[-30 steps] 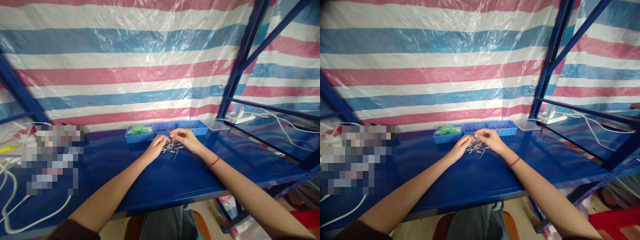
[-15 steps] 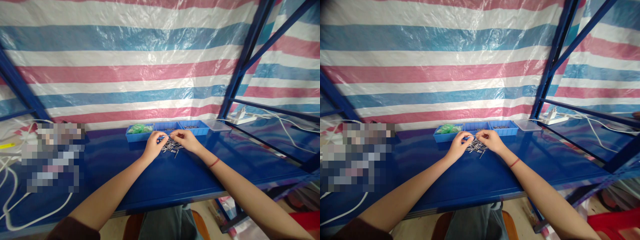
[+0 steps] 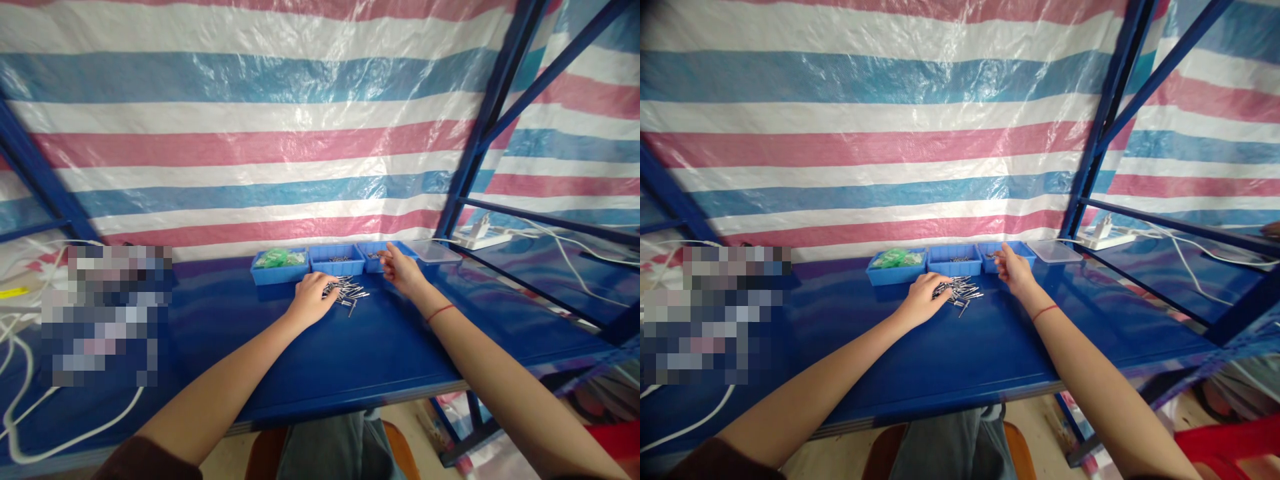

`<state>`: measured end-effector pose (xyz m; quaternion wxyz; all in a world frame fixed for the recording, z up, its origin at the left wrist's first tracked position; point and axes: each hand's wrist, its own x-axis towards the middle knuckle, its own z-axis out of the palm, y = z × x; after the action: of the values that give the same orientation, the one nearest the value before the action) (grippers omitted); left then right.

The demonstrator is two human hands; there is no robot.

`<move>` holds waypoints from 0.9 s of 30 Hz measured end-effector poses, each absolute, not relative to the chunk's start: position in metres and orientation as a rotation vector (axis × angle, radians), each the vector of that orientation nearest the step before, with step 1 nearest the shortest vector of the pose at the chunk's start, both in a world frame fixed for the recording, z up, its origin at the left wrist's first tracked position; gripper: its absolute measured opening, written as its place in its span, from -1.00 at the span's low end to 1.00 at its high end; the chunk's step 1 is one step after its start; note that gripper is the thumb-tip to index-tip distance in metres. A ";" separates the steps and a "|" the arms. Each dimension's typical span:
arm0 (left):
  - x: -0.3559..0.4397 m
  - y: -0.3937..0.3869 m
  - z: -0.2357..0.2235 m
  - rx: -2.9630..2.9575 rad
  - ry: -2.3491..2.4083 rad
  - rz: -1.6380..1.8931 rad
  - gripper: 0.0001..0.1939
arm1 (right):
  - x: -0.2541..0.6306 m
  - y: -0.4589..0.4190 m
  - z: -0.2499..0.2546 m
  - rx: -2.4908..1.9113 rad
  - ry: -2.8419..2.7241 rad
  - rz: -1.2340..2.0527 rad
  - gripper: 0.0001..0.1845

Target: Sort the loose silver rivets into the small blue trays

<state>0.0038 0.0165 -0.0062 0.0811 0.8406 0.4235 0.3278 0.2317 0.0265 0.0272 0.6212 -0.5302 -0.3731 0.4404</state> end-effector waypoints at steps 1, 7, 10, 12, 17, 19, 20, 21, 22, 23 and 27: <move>0.004 0.015 -0.006 2.547 1.291 0.930 -0.75 | 0.232 0.025 0.028 -1.263 -1.024 0.968 -0.69; 0.002 0.011 -0.008 2.651 1.282 0.754 -0.67 | 0.225 0.014 0.032 -1.313 -2.167 0.601 -0.78; 0.002 0.011 -0.008 2.655 1.276 0.699 -0.64 | 0.222 0.014 0.027 -1.403 -2.295 0.553 -0.71; 0.002 0.011 -0.007 2.651 1.274 0.677 -0.63 | 0.220 0.014 0.024 -1.435 -2.331 0.546 -0.74; 0.002 0.008 -0.005 2.653 1.250 0.629 -0.52 | 0.213 0.015 0.021 -1.393 -2.380 0.442 -0.83; 0.001 0.007 -0.004 2.657 1.242 0.626 -0.50 | 0.213 0.015 0.021 -1.350 -2.378 0.406 -0.84; 0.001 0.007 -0.005 2.659 1.239 0.629 -0.50 | 0.213 0.015 0.021 -1.331 -2.375 0.386 -0.85; 0.001 0.007 -0.005 2.662 1.237 0.636 -0.50 | 0.214 0.016 0.022 -1.313 -2.371 0.361 -0.85; 0.001 0.008 -0.006 2.664 1.236 0.652 -0.50 | 0.214 0.016 0.022 -1.301 -2.361 0.330 -0.85; 0.001 0.008 -0.006 2.663 1.231 0.680 -0.51 | 0.214 0.016 0.023 -1.290 -2.343 0.298 -0.85; 0.002 0.012 -0.007 2.599 1.183 0.922 -0.56 | 0.210 0.014 0.025 -1.217 -2.202 0.330 -0.79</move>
<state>0.0020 0.0123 -0.0073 0.0705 0.8639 0.3933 0.3066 0.2096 0.0138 0.0249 0.2973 -0.4579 -0.8286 0.1240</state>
